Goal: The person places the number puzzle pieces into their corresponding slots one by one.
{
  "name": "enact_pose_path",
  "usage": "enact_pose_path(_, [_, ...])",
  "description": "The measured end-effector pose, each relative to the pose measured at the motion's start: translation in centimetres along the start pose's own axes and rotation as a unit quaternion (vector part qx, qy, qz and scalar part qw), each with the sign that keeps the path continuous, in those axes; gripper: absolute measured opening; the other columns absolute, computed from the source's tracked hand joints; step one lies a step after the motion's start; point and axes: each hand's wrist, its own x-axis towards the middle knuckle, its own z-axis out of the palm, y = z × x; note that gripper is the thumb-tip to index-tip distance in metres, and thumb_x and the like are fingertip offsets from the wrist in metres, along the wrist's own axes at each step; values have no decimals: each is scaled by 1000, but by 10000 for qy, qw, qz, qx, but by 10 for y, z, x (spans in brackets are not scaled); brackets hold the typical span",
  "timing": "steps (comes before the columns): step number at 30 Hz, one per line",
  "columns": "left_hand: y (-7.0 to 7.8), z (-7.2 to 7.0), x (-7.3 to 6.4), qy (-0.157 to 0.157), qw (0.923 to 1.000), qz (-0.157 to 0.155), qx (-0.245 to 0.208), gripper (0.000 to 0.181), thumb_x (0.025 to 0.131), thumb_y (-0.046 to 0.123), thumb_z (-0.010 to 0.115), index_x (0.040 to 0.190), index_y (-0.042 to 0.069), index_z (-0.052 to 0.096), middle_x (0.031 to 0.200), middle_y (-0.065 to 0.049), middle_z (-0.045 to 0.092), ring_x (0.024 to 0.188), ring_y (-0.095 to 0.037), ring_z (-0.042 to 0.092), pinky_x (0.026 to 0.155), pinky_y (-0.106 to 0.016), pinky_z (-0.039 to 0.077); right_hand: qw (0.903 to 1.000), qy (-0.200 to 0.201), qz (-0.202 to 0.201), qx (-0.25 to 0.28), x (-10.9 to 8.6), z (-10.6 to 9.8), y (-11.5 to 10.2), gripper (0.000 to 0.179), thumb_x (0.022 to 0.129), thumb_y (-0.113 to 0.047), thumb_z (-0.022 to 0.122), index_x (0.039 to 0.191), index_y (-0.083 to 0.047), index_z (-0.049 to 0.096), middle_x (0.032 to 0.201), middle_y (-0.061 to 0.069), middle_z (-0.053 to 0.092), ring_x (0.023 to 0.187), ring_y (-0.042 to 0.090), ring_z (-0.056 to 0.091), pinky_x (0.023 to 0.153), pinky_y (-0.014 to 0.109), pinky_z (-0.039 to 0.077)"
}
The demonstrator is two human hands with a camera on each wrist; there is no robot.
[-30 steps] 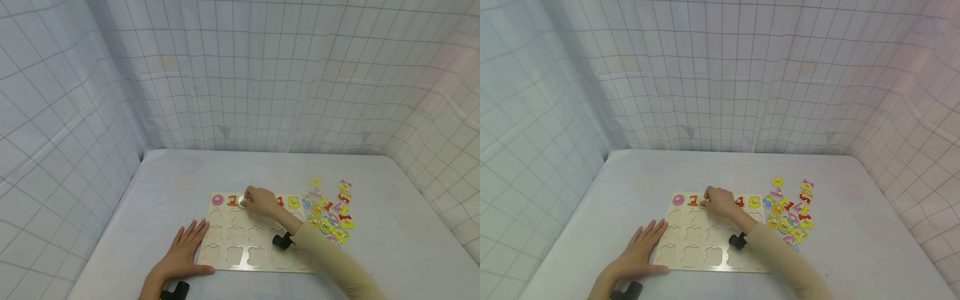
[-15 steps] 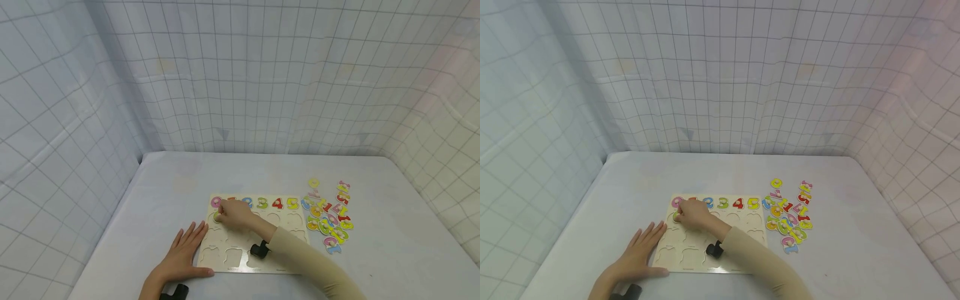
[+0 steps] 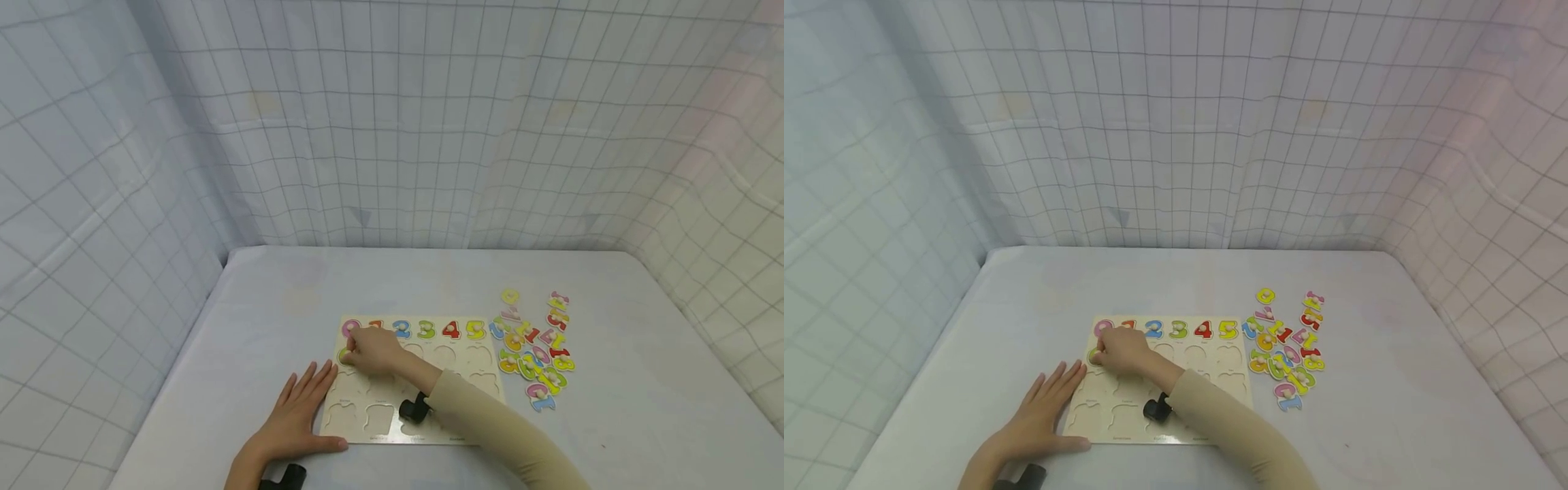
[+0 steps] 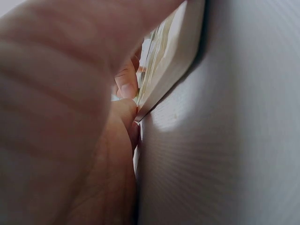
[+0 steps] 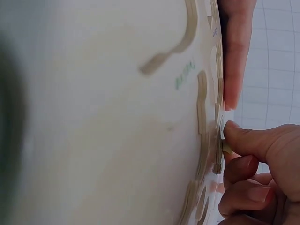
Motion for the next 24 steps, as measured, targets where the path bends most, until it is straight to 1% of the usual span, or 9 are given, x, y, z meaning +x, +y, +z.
enact_pose_path(6, [-3, 2, -1, 135, 9998, 70, 108, 115, 64, 74, 68, 149, 7, 30, 154, -8, 25, 141, -33, 14, 110, -49, 2, 10000, 0, 25, 60, 2, 1, 1, 19, 88, -35, 67, 81, -19, 59, 70, -11, 54, 61, 5, 49, 52, 22, 39])
enact_pose_path(15, [0, -1, 0, -72, 10000, -47, 0, 115, 64, 73, 68, 150, 7, 28, 155, -8, 23, 142, -32, 11, 110, -53, 3, 9999, 111, 1, 104, 1, 2, 3, 20, 86, -36, 68, 82, -19, 60, 67, -12, 51, 59, 5, 48, 50, 22, 38])
enact_pose_path(21, [-1, -1, 0, -49, 10000, -7, 20, 115, 65, 73, 68, 149, 7, 29, 155, -9, 23, 141, -33, 12, 110, -52, 3, 9999, 24, 75, 78, 0, 4, 4, 21, 88, -38, 66, 83, -20, 57, 65, -11, 50, 58, 7, 48, 49, 23, 38])
enact_pose_path(24, [0, -1, 0, -48, 10000, 2, 14, 115, 65, 73, 68, 150, 7, 28, 155, -9, 23, 141, -33, 12, 110, -52, 3, 9999, -41, 33, 94, 0, 4, 5, 21, 87, -38, 66, 85, -20, 56, 64, -11, 50, 57, 7, 47, 49, 23, 37])
